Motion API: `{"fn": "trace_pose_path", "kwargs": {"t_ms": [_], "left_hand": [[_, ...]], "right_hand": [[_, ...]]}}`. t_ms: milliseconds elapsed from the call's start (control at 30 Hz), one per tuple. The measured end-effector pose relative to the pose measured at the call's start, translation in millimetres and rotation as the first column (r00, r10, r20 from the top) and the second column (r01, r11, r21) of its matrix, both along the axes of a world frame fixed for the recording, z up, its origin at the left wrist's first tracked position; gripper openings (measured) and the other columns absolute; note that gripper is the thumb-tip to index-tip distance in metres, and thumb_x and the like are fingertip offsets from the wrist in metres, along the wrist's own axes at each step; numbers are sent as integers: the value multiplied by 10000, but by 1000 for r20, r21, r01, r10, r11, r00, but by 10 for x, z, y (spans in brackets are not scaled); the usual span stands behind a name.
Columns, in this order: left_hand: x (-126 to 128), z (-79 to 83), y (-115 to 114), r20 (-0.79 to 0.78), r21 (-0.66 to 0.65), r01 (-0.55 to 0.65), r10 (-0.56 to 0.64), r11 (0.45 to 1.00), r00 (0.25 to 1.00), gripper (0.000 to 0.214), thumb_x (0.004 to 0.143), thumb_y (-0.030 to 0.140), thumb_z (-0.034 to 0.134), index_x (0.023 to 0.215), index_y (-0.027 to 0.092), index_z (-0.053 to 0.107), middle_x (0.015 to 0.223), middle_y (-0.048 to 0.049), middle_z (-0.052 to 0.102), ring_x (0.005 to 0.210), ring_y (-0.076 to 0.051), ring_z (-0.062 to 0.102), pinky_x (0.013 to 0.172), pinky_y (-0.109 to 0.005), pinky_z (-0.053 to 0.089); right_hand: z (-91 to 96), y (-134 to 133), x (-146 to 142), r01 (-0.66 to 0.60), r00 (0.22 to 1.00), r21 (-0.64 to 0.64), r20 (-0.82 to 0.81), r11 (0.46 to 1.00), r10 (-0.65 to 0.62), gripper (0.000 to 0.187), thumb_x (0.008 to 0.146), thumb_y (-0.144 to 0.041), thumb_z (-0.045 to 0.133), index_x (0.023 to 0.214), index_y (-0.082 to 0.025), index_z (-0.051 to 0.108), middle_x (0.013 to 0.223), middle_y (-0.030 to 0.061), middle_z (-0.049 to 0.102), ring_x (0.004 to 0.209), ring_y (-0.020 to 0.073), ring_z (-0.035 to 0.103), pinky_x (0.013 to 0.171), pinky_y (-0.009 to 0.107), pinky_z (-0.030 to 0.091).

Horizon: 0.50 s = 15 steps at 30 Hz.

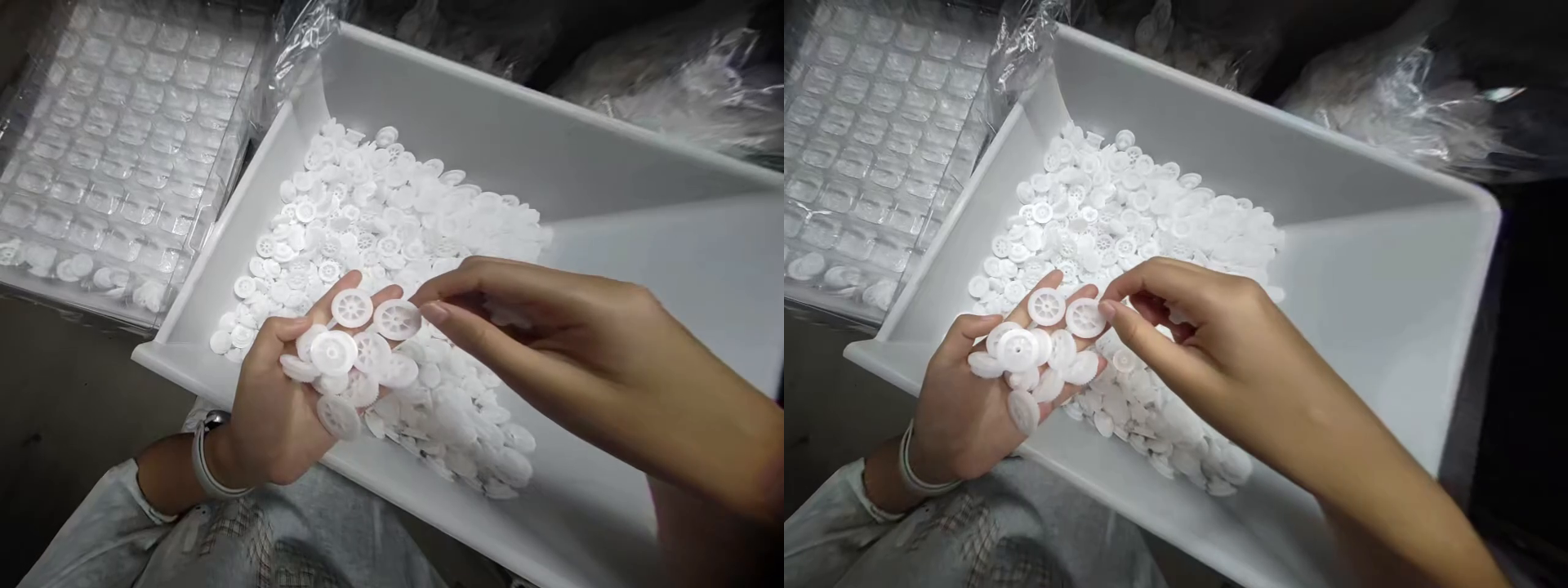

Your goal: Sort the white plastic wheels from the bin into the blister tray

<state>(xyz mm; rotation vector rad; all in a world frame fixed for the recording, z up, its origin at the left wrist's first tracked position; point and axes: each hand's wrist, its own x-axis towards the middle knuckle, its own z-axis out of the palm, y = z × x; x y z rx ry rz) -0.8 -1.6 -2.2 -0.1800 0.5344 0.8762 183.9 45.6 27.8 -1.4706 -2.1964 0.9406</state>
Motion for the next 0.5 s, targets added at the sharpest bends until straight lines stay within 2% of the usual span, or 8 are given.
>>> {"fn": "trace_pose_path", "kwargs": {"t_ms": [67,133,200,267,333,500], "left_hand": [[-2,-3,-3,-4,0,3,-3,1000,1000,574,899,367,412,1466,279,415,1480,3,508,1458,-249,336,1231,-450,227],[-5,-3,-2,-8,3,2,-2,1000,1000,571,903,360,406,1468,280,412,1474,11,515,1432,-243,385,1225,-444,245],[-8,1,2,-13,1,-5,5,1000,1000,568,905,354,409,1468,285,410,1452,13,540,1407,-236,426,1223,-439,253],[-7,6,7,-15,-3,-16,16,1000,1000,568,903,349,411,1467,288,411,1433,14,558,1392,-236,446,1226,-441,247],[-3,10,12,-12,-5,-25,25,1000,1000,570,899,348,417,1466,293,413,1430,18,561,1391,-239,448,1234,-441,229],[4,-3,17,-1,-27,-39,39,999,999,575,892,360,431,1462,293,421,1432,14,560,1411,-246,420,1241,-439,210]], "right_hand": [[28,-39,57,-52,998,94,30,994,49,118,935,-364,565,935,-277,645,741,-13,618,575,86,525,451,198,416],[57,-81,109,-172,985,163,58,971,164,92,936,-343,578,1005,-294,614,762,-15,585,620,86,526,491,191,433],[69,-120,136,-305,952,184,75,934,296,140,951,-328,557,1082,-288,588,765,-10,567,662,92,548,544,190,457],[61,-153,130,-380,925,181,92,907,369,178,974,-316,512,1138,-281,570,749,-14,565,644,92,558,544,197,455],[43,-176,101,-389,921,180,101,904,376,184,994,-303,461,1145,-284,564,730,-22,568,593,92,550,504,213,431],[26,-198,49,-379,920,157,173,912,353,129,1000,-234,435,1027,-271,556,705,-46,542,550,67,532,487,221,395]]}}
